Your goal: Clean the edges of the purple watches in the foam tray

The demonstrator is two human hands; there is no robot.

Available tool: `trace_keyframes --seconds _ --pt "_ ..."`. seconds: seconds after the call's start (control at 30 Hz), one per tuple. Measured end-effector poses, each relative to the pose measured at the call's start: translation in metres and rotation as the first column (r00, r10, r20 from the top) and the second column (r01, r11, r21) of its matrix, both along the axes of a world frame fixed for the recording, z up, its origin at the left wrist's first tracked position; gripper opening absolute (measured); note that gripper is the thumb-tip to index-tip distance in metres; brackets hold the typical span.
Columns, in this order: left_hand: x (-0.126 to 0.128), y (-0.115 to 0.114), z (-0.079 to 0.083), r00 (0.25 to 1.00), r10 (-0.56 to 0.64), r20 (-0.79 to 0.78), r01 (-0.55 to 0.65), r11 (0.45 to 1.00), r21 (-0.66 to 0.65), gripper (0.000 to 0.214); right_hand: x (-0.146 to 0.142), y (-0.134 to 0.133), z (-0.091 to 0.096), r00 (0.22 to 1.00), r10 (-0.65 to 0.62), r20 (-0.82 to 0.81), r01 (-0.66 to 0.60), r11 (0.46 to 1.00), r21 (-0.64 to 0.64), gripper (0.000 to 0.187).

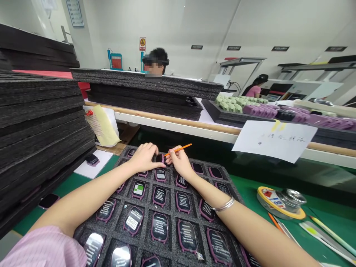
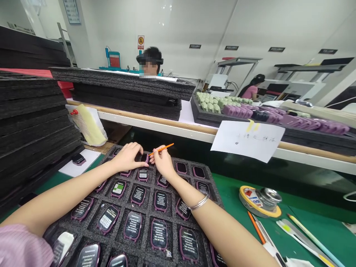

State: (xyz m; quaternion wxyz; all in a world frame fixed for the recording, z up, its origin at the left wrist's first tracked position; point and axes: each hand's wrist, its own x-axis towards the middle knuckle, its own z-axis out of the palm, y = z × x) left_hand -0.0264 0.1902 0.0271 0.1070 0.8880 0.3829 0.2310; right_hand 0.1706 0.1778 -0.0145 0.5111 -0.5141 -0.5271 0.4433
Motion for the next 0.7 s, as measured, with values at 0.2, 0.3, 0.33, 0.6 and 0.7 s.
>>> trace_keyframes --seconds 0.2,0.3,0.33,0.6,0.7 --pt "-0.027 0.003 0.011 0.994 -0.046 -0.103 0.050 0.998 0.045 0.033 0.001 -0.005 0.003 1.000 0.001 -0.004 0.000 0.999 0.052 0.036" --pt "-0.042 0.003 0.015 0.989 -0.105 -0.107 0.110 0.993 0.041 0.024 -0.001 -0.007 0.007 1.000 -0.006 -0.014 0.007 0.996 0.088 0.036" --pt "-0.045 0.003 0.015 0.988 -0.121 -0.100 0.126 0.991 0.036 0.022 -0.004 -0.007 0.010 1.000 -0.002 -0.015 0.003 0.996 0.092 0.035" --pt "-0.054 0.013 0.001 0.990 -0.143 -0.001 0.143 0.989 -0.021 0.030 -0.050 0.013 0.028 0.997 0.075 -0.024 -0.075 0.997 0.022 0.035" --pt "-0.054 0.013 -0.002 0.990 -0.134 0.045 0.136 0.990 -0.038 0.030 -0.063 0.022 0.022 0.998 0.053 -0.044 -0.053 0.999 0.006 0.036"
